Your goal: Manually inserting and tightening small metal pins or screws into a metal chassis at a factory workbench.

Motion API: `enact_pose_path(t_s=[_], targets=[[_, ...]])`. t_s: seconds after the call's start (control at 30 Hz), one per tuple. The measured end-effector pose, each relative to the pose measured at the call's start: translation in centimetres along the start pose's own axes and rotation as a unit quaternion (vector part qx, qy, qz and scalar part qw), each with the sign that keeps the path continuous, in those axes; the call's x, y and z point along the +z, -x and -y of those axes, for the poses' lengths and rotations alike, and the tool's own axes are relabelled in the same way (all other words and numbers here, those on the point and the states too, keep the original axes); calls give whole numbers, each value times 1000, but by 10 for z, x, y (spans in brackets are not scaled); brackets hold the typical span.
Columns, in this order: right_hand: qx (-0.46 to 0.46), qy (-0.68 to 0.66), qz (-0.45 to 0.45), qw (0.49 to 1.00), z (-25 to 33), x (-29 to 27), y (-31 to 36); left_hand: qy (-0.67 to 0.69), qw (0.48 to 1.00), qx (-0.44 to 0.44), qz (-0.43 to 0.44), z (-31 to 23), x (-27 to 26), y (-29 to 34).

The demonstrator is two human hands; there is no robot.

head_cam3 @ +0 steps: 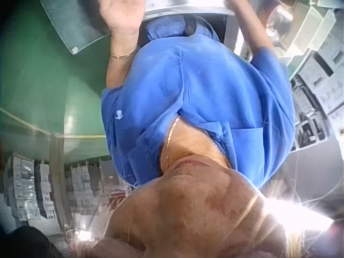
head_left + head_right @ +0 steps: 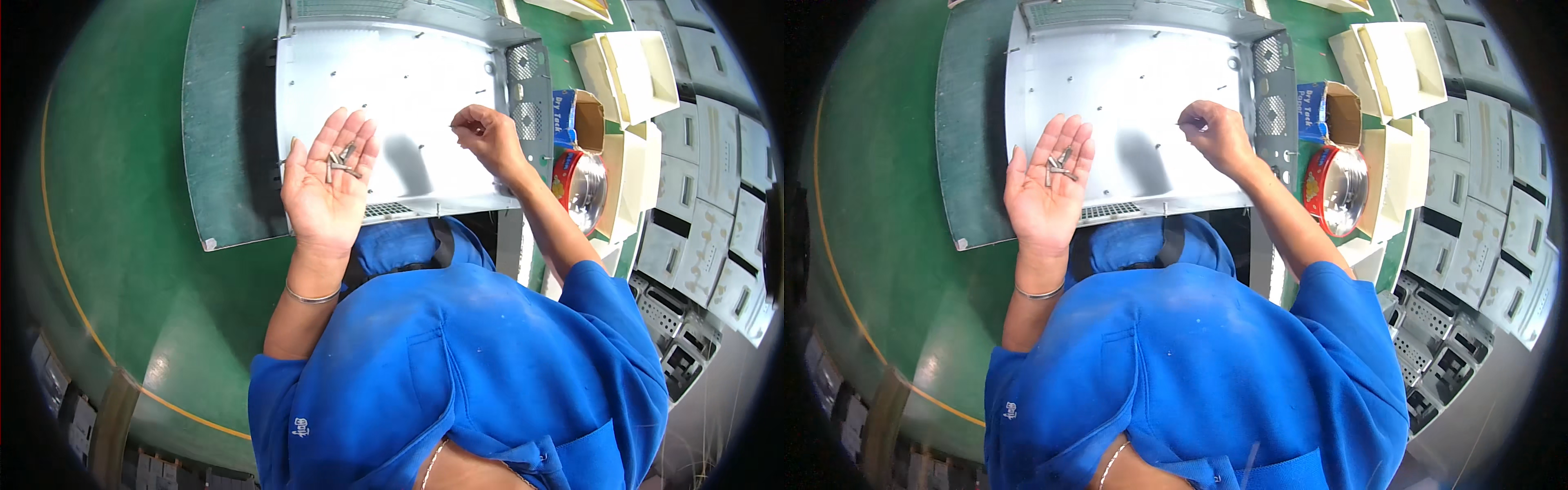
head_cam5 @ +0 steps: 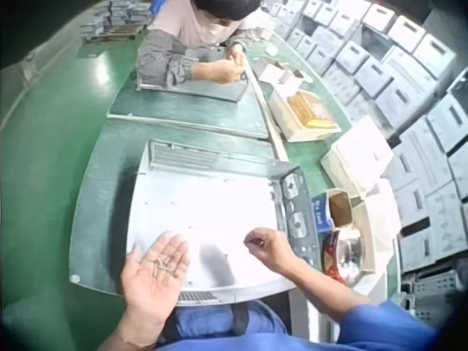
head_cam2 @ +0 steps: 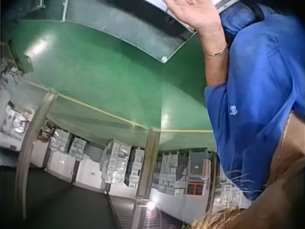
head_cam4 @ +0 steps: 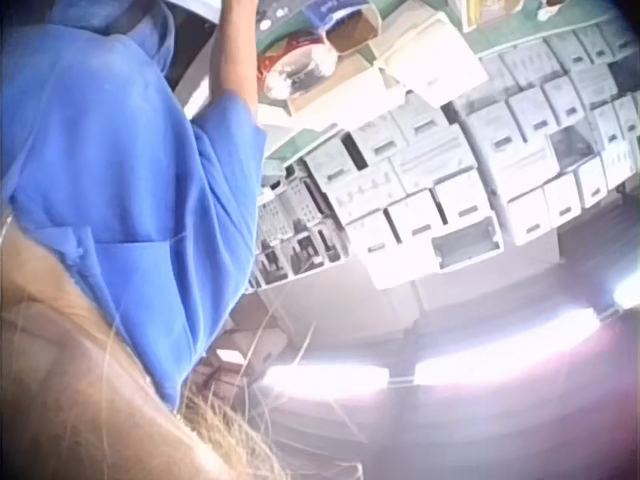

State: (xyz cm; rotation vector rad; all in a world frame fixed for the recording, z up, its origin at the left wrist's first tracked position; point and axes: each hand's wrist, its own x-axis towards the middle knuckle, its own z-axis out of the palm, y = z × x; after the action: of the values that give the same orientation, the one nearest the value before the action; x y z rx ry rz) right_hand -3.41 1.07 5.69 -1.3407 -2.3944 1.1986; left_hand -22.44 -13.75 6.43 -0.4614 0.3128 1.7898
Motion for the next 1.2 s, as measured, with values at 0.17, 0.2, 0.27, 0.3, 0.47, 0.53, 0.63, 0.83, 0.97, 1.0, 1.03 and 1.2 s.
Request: enact_pose_path(t_s=[0.17,0.2,0.27,0.3,0.47,0.53,0.63,0.83,0.97,1.0,1.03,1.2], targets=[[25,163,21,986,-84,0,16,-12,1000,-20,-15,4,0,-3],[18,171,12,985,-90,2,16,-15,1000,-21,-15,4,-1,-3],[14,177,-3,984,-94,4,16,-18,999,-24,-15,6,-1,-5],[16,182,-10,983,-95,6,16,-18,999,-26,-15,6,-1,-5],[32,180,-27,983,-94,11,17,-18,999,-32,-6,7,-5,-6],[22,187,-31,982,-96,12,18,-17,999,-33,-5,8,-6,-6],[29,207,-40,977,-95,11,18,-19,999,-32,-6,7,-7,-6],[36,198,-38,979,-90,11,20,-17,999,-28,-16,7,-7,-5],[32,188,-44,981,-88,11,21,-14,999,-29,-11,7,-9,-5],[31,194,-43,980,-89,12,21,-15,999,-29,-11,7,-9,-5],[30,201,-41,978,-92,13,20,-15,999,-29,-10,7,-9,-5],[29,221,-42,974,-91,15,17,-17,999,-31,-10,7,-8,-6]])
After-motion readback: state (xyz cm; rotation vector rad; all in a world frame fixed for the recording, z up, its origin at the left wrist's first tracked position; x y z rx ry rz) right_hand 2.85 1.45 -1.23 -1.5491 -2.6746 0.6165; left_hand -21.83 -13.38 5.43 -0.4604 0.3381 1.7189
